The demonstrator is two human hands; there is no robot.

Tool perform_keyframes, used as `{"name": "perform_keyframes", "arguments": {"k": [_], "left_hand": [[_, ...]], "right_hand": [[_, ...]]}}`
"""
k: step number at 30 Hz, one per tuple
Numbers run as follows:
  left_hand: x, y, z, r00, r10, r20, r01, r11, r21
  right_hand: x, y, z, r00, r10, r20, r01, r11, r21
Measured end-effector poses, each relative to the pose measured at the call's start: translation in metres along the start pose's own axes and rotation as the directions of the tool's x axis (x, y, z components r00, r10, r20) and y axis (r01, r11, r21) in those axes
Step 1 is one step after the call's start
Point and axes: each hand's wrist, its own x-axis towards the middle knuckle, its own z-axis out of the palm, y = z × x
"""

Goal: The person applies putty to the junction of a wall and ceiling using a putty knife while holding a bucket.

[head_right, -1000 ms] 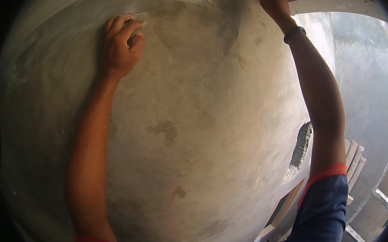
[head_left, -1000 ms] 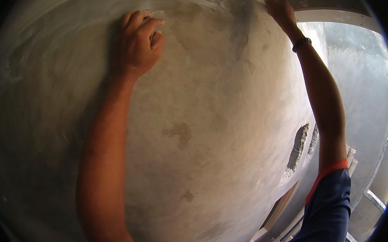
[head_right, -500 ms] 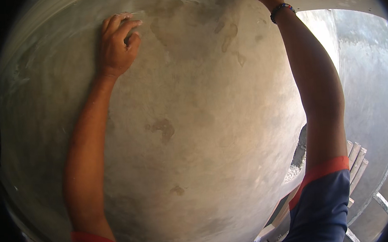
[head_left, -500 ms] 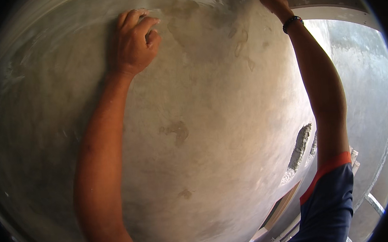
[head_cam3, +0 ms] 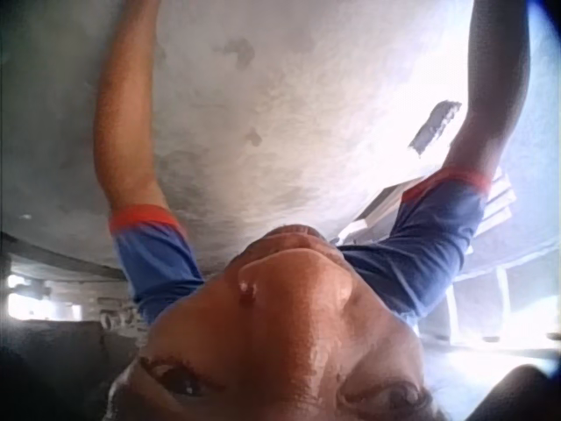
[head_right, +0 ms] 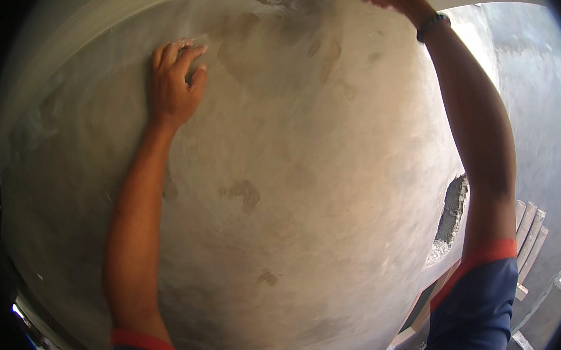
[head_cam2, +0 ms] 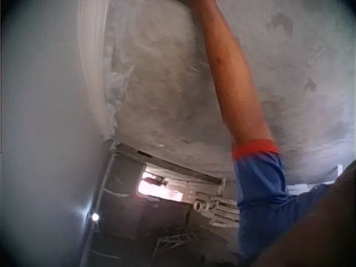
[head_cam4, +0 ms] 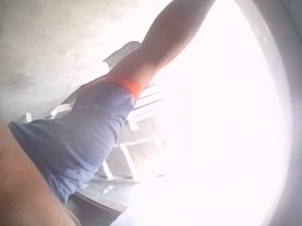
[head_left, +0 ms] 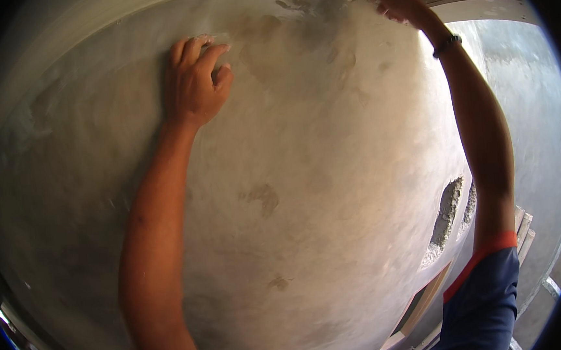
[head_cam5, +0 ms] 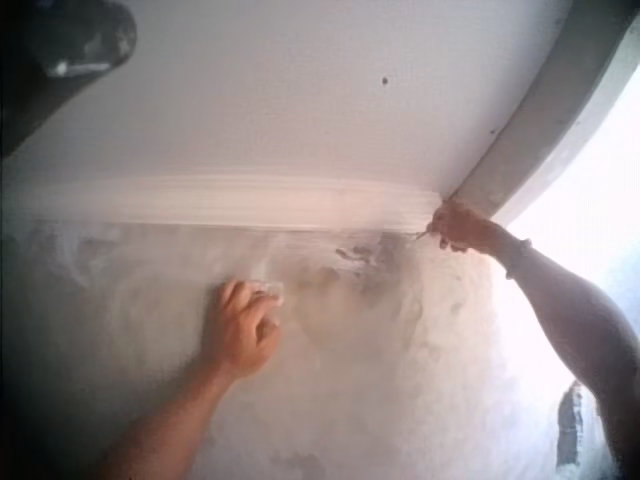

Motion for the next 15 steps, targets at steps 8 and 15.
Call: {"name": "perform_keyframes", "arguments": {"k": [8, 15], "left_hand": [[0.009, 0.066, 0.015, 0.992, -0.091, 0.086, 0.117, 0.925, -0.361], [0.016, 0.087, 0.027, 0.967, -0.162, 0.197, 0.213, 0.937, -0.276]], "right_hand": [[-0.128, -0.136, 0.155, 0.984, 0.041, 0.174, -0.02, 0.992, -0.121], [-0.132, -0.129, 0.171, 0.979, 0.006, 0.206, -0.002, 1.0, -0.023]]}}
